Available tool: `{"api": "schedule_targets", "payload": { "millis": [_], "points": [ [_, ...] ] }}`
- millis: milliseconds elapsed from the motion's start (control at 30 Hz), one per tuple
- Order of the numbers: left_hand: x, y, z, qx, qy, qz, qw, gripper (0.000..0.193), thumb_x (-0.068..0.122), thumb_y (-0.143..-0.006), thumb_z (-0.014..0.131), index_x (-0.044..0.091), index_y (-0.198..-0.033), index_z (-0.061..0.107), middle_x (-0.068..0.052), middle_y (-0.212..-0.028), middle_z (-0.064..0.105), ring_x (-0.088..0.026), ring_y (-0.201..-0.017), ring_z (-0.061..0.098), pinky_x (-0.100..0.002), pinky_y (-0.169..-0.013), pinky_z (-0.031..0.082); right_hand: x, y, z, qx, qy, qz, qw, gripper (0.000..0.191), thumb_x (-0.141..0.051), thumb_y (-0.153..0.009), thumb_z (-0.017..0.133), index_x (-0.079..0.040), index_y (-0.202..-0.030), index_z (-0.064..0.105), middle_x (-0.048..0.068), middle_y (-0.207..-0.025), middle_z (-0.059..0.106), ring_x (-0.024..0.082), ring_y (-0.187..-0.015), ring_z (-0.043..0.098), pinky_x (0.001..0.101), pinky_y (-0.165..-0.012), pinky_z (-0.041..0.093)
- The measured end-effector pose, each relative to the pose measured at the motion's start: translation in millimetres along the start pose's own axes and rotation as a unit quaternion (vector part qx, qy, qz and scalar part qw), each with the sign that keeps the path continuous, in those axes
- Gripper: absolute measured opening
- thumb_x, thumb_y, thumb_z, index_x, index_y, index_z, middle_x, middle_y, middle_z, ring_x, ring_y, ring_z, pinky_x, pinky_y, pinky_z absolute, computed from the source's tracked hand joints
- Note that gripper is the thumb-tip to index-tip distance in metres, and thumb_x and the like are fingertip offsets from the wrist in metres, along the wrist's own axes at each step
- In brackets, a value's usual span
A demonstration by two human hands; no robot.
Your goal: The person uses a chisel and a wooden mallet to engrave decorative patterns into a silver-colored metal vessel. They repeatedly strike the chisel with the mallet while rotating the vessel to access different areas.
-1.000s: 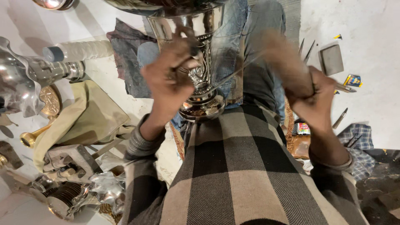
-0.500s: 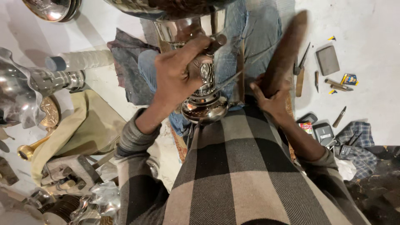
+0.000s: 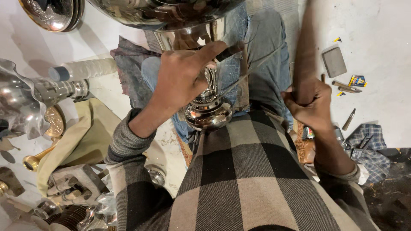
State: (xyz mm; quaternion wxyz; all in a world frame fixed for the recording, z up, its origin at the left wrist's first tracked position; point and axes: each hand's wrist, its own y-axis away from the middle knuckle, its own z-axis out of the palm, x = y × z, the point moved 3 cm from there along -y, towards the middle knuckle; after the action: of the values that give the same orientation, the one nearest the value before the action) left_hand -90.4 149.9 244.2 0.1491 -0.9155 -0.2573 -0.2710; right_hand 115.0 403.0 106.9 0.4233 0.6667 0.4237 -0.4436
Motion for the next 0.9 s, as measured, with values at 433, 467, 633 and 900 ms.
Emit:
{"api": "schedule_targets", "payload": {
  "millis": [433,467,633,900],
  "points": [
    [-8.4,1.5,6.7,-0.018,-0.05,-0.029,0.998,0.069,-0.004,-0.067,0.067,0.01,-0.135,0.067,-0.005,-0.081,0.077,-0.017,-0.059,0.07,-0.033,-0.052,0.055,-31.7,-25.8,-10.2,-0.025,0.187,-0.021,0.982,0.033,0.011,-0.064,0.074,0.0,-0.072,0.044,0.012,-0.059,0.041,0.019,-0.056,0.041,0.033,-0.049,0.034],
    [-8.4,1.8,5.7,-0.006,-0.028,-0.024,0.999,0.068,-0.004,-0.069,0.066,0.01,-0.135,0.066,-0.005,-0.087,0.078,-0.016,-0.062,0.071,-0.031,-0.053,0.056,-36.6,-27.4,-10.2,-0.014,0.098,-0.049,0.994,0.036,0.008,-0.071,0.074,-0.004,-0.068,0.041,0.009,-0.059,0.042,0.016,-0.057,0.043,0.0333,-0.055,0.038],
    [-9.2,3.4,3.3,0.016,-0.003,-0.017,1.0,0.068,-0.003,-0.067,0.065,0.011,-0.134,0.066,-0.004,-0.085,0.077,-0.017,-0.062,0.069,-0.033,-0.056,0.056,-48.0,-33.1,-9.7,-0.016,0.212,-0.05,0.976,0.034,0.013,-0.066,0.074,-0.003,-0.073,0.045,0.009,-0.062,0.045,0.016,-0.056,0.041,0.033,-0.052,0.036],
    [-12.3,10.6,4.9,0.014,-0.001,-0.041,0.999,0.07,-0.002,-0.064,0.069,0.01,-0.133,0.066,-0.005,-0.073,0.071,-0.02,-0.057,0.065,-0.038,-0.056,0.053,-47.8,-41.7,-3.8,-0.035,-0.032,-0.125,0.991,0.043,0.007,-0.08,0.072,-0.008,-0.064,0.035,0.004,-0.055,0.036,0.011,-0.05,0.036,0.0283,-0.053,0.03]
  ]
}}
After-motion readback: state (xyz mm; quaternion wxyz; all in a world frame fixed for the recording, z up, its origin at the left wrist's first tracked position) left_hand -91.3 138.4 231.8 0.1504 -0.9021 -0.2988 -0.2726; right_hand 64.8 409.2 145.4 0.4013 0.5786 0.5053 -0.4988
